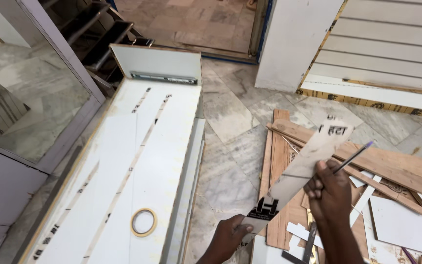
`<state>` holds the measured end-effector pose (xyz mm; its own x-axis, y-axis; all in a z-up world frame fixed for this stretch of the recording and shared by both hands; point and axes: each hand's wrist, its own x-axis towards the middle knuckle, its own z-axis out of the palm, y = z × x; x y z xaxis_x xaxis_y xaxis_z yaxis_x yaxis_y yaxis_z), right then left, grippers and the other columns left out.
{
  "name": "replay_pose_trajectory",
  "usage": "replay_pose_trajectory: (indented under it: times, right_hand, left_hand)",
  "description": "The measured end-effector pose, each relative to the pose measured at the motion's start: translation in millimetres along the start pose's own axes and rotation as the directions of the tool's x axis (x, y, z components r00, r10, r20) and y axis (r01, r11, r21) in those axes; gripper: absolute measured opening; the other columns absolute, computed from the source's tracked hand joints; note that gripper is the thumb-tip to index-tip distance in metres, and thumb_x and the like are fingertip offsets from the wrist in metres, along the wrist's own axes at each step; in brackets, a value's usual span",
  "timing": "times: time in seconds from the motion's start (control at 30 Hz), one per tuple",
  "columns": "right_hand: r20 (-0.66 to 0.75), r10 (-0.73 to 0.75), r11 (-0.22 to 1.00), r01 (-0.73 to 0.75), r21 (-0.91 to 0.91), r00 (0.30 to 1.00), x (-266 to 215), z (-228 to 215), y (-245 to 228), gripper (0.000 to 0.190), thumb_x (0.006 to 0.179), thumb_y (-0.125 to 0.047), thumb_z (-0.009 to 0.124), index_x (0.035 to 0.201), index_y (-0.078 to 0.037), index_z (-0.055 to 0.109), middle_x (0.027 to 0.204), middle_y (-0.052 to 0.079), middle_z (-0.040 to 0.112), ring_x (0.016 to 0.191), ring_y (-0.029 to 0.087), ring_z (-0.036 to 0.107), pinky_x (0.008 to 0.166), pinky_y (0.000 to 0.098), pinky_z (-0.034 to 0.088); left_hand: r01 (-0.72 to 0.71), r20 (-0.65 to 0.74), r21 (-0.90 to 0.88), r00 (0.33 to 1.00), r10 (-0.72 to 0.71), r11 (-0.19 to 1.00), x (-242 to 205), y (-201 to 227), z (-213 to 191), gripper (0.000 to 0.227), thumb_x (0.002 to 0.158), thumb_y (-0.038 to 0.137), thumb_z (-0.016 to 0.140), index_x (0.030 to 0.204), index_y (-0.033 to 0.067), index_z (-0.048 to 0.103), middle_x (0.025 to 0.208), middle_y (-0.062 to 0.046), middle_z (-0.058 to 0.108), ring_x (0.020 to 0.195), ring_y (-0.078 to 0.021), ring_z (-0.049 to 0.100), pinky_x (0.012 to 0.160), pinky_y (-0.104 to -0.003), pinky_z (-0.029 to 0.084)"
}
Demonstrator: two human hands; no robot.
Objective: The person applies masking tape to a wooden cabinet, then sits on the floor to measure and mark a white wooden strip using a square ruler and pen. They use a handheld electric saw to cut the strip along the marked line, then fit the cut piece into the cabinet.
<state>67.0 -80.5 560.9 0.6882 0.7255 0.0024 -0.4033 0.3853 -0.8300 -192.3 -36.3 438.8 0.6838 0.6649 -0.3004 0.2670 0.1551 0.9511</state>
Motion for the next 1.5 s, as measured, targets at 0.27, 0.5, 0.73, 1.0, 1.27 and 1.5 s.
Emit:
replay_pose_trajectory:
  times: [0.27,0.5,0.73,1.0,1.27,1.5]
  right_hand:
    - [0.001,-0.108,0.969,0.105,-0.223,0.994,50,79,-30,0.013,0.1,-0.012,0.069,0.099,-0.007,0.056,0.076,0.0,0.053,0.055,0.008,0.045,0.05,0.0243,0.04]
    - [-0.084,-0.074,0.997,0.077,0.026,0.994,142,76,-12,0.014,0.103,-0.011,0.069,0.103,-0.011,0.055,0.086,-0.002,0.06,0.059,0.007,0.045,0.053,0.0235,0.04]
    - [-0.174,0.21,0.963,-0.173,0.205,0.962,263,63,89,0.009,0.109,-0.018,0.06,0.103,-0.013,0.057,0.075,-0.003,0.047,0.06,0.009,0.044,0.056,0.0253,0.042]
    - [-0.006,0.559,0.747,-0.507,-0.43,0.829,356,85,185,0.025,0.102,-0.02,0.054,0.109,0.001,0.066,0.08,0.008,0.062,0.057,0.015,0.047,0.051,0.029,0.04]
    - [0.445,0.578,0.454,0.183,-0.872,0.684,485,60,251,0.031,0.086,-0.03,0.074,0.103,-0.005,0.08,0.085,0.01,0.079,0.081,0.017,0.081,0.079,0.0315,0.062]
    - [0.162,0.652,0.096,0.131,-0.987,0.741,667,23,294,0.034,0.089,-0.034,0.076,0.1,-0.003,0.083,0.085,0.013,0.079,0.089,0.021,0.08,0.087,0.0346,0.061]
  left_hand:
    - [-0.084,-0.18,-0.167,0.982,0.053,0.982,4,27,-56,0.028,0.094,0.027,0.074,0.102,0.0,0.074,0.076,-0.003,0.069,0.064,-0.0059,0.057,0.058,-0.026,0.046]
    - [-0.141,-0.268,-0.32,0.962,0.053,0.937,35,60,-148,0.024,0.088,0.01,0.075,0.111,0.0029,0.069,0.087,-0.002,0.073,0.076,-0.0077,0.067,0.066,-0.025,0.056]
    - [-0.576,-0.683,-0.587,0.73,0.035,0.57,137,130,-210,0.035,0.089,0.003,0.072,0.122,-0.0012,0.061,0.096,-0.008,0.07,0.08,-0.0137,0.068,0.069,-0.03,0.058]
    - [-0.723,-0.838,-0.419,0.541,0.072,0.549,294,213,-250,0.025,0.091,0.009,0.071,0.113,-0.0002,0.065,0.095,-0.006,0.074,0.079,-0.0138,0.07,0.068,-0.031,0.06]
    - [-0.778,-0.976,-0.171,0.219,0.006,0.605,410,214,-366,0.018,0.098,0.013,0.073,0.109,-0.0008,0.069,0.088,-0.001,0.068,0.07,-0.0061,0.058,0.059,-0.024,0.049]
    - [-0.719,-0.992,-0.116,0.05,-0.116,0.685,478,224,-479,0.02,0.095,0.013,0.073,0.107,-0.0022,0.067,0.086,-0.001,0.068,0.069,-0.0061,0.057,0.056,-0.022,0.047]
